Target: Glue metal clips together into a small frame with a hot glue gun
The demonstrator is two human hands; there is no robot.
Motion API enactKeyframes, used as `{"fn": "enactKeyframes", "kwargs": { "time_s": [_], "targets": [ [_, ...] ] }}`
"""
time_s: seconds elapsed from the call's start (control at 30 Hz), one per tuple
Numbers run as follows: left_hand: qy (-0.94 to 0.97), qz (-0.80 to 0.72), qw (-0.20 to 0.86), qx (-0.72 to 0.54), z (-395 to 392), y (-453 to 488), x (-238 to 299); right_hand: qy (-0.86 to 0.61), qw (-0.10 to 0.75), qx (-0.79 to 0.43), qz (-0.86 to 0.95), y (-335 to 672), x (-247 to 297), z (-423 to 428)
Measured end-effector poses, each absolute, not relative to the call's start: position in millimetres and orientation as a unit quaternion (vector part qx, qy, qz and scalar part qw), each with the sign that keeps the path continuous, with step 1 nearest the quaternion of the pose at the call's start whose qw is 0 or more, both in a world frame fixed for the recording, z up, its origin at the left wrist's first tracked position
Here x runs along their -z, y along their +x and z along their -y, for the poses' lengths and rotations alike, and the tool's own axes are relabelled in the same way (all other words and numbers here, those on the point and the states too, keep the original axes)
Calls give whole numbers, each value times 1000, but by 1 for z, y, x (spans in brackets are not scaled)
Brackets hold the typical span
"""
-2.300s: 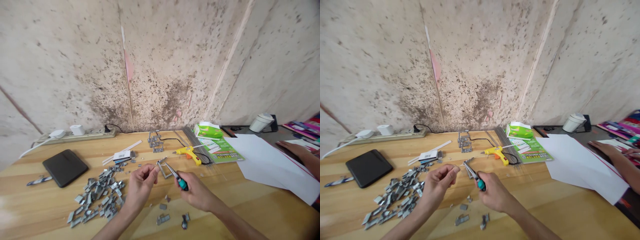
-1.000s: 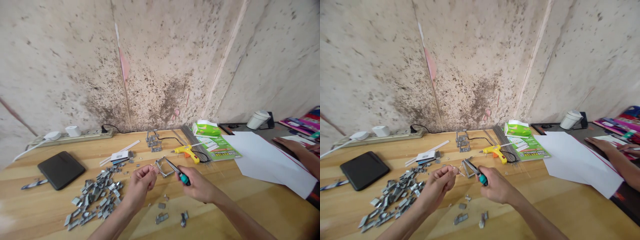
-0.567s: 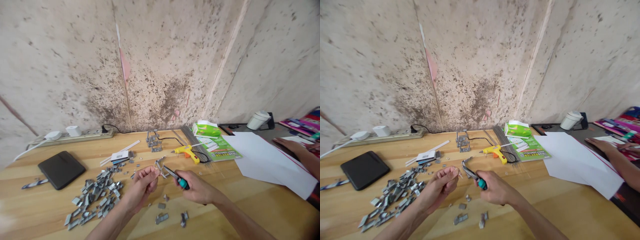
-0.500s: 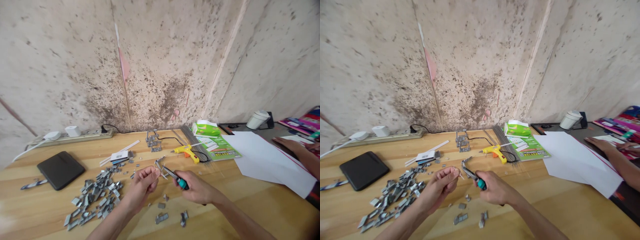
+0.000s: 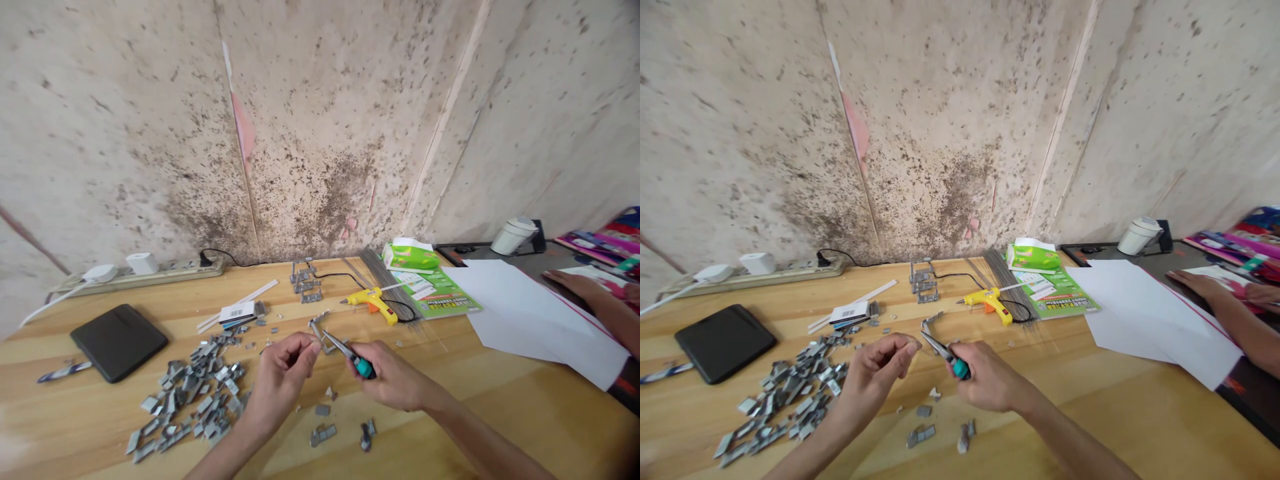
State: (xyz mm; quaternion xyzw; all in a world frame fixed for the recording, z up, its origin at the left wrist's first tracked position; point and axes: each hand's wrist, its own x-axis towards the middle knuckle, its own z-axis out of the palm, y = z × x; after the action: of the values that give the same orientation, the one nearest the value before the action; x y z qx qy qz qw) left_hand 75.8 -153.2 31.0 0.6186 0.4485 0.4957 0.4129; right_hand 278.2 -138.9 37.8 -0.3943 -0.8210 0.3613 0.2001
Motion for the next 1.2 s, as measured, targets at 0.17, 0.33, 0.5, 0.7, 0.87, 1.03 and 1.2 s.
{"fn": "enactKeyframes", "kwargs": {
  "time_s": [0.17,0.33,0.5,0.7,0.87,1.03,1.2],
  "targets": [
    [642,-471,305,-523,161,80,-29,-389,212,-426,789,273,-37,143],
    [692,-462,174,-526,163,80,-26,-373,209,-505,749,270,-39,146],
    [699,-444,165,-535,160,77,-23,-394,195,-492,751,271,-41,146],
    [566,-421,445,-551,153,80,-23,-431,197,-343,811,276,-48,145],
    [431,-345,616,-562,150,80,-27,-404,205,-346,822,278,-41,138],
    [333,-243,758,-506,151,78,-30,-376,215,-352,830,276,-34,134],
    [262,-162,839,-449,152,75,-27,-358,229,-349,835,275,-34,136]
  ]
}}
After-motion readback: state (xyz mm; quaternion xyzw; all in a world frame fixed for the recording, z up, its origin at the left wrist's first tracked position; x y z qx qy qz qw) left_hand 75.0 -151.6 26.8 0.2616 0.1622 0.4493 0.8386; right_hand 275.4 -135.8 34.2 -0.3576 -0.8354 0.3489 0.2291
